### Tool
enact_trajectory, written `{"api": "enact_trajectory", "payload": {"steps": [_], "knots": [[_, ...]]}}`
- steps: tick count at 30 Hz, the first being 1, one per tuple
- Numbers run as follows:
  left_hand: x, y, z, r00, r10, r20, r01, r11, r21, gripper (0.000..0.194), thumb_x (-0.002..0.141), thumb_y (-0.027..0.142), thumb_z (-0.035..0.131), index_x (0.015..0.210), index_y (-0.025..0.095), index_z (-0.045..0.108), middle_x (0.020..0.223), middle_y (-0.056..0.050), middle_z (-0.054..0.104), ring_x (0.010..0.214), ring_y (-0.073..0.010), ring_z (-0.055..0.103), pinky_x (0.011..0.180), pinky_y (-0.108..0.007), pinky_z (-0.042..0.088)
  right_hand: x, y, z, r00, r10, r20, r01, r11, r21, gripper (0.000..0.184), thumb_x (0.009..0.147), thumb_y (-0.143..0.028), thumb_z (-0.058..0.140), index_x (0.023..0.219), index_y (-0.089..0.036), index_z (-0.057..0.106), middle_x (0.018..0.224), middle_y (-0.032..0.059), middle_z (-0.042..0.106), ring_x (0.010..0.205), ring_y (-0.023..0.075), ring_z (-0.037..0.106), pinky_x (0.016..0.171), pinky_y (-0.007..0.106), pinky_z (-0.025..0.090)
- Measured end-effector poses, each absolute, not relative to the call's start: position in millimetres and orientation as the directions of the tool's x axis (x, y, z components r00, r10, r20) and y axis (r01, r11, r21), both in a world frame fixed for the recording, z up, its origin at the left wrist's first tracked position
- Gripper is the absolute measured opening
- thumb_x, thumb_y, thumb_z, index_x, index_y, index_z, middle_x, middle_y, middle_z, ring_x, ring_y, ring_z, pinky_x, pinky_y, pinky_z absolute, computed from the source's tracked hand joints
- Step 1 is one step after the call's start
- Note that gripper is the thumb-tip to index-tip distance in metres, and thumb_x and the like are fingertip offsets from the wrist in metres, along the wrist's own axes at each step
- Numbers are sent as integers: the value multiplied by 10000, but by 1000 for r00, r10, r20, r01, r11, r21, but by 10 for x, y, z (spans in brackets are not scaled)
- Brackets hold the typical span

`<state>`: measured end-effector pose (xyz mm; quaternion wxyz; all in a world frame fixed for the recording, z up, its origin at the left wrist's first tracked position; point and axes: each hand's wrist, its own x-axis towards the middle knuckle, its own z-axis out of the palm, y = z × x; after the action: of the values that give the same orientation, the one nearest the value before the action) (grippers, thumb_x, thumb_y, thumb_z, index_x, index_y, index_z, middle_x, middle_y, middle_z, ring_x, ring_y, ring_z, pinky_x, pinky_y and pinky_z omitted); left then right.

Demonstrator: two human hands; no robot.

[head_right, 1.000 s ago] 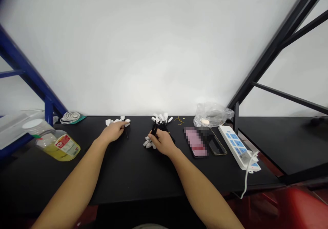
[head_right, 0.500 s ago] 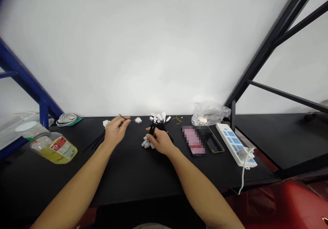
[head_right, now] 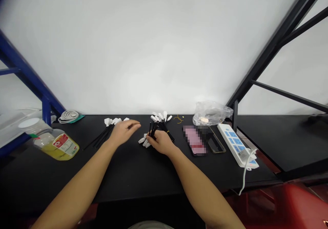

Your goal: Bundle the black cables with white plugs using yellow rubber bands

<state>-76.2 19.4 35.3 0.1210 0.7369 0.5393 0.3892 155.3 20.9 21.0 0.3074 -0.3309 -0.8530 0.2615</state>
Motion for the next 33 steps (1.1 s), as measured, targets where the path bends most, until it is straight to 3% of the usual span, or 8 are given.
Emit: {"api": "enact_trajectory", "payload": {"steps": [3,7,11,13,16,21,27,33], "knots": [[-1148,295,392,-34,965,261,894,-87,440,346,931,502,490,1007,246,709,1022,-57,746,917,-233,674,769,-315,481,1558,203,222,-588,736,336,415,631,-655,291,987,-369,492,903,-176,693,815,31,691,732,138,618,670,215,426],[-1525,432,229,-163,978,-129,953,189,236,297,796,463,638,987,238,672,1070,-87,716,966,-281,668,759,-334,478,1557,202,228,-585,740,332,420,627,-657,281,984,-361,501,912,-179,702,816,30,693,735,140,624,670,220,428],[-1572,476,108,-189,975,-119,955,211,209,250,785,348,605,1008,245,656,1106,-98,700,1013,-300,658,768,-350,471,1556,202,225,-577,747,329,424,619,-661,272,982,-362,503,931,-189,707,827,31,700,749,152,638,684,232,442],[-1510,469,117,-172,983,-57,949,181,258,303,771,336,599,1055,245,648,1055,-98,708,969,-295,664,742,-346,469,1557,202,224,-574,749,331,428,619,-659,271,980,-365,505,937,-191,708,831,33,705,760,158,644,692,237,451],[-1339,441,178,-61,998,5,866,51,498,337,783,323,553,1097,242,646,859,-48,716,788,-227,668,665,-306,463,1558,203,221,-577,744,338,424,626,-654,272,981,-365,504,937,-192,709,832,33,710,774,160,652,708,240,459],[-905,344,246,228,969,-89,421,-15,907,284,796,302,466,848,162,708,757,-53,712,538,-140,571,549,-272,439,1549,196,203,-556,751,356,398,617,-679,242,964,-345,539,1072,-201,701,913,39,736,806,167,671,750,259,482],[-593,223,248,472,881,-23,266,-118,957,224,817,326,604,883,154,731,738,-35,685,623,-130,598,606,-249,428,1539,183,216,-556,740,380,343,620,-706,288,970,-352,546,1177,-208,686,971,48,748,821,170,680,765,270,500],[-403,174,180,388,920,50,326,-187,927,329,872,441,596,789,140,701,585,5,567,498,-99,460,500,-233,339,1565,207,193,-536,742,403,354,630,-691,262,976,-376,527,1019,-205,722,892,44,744,796,173,677,755,269,496]]}}
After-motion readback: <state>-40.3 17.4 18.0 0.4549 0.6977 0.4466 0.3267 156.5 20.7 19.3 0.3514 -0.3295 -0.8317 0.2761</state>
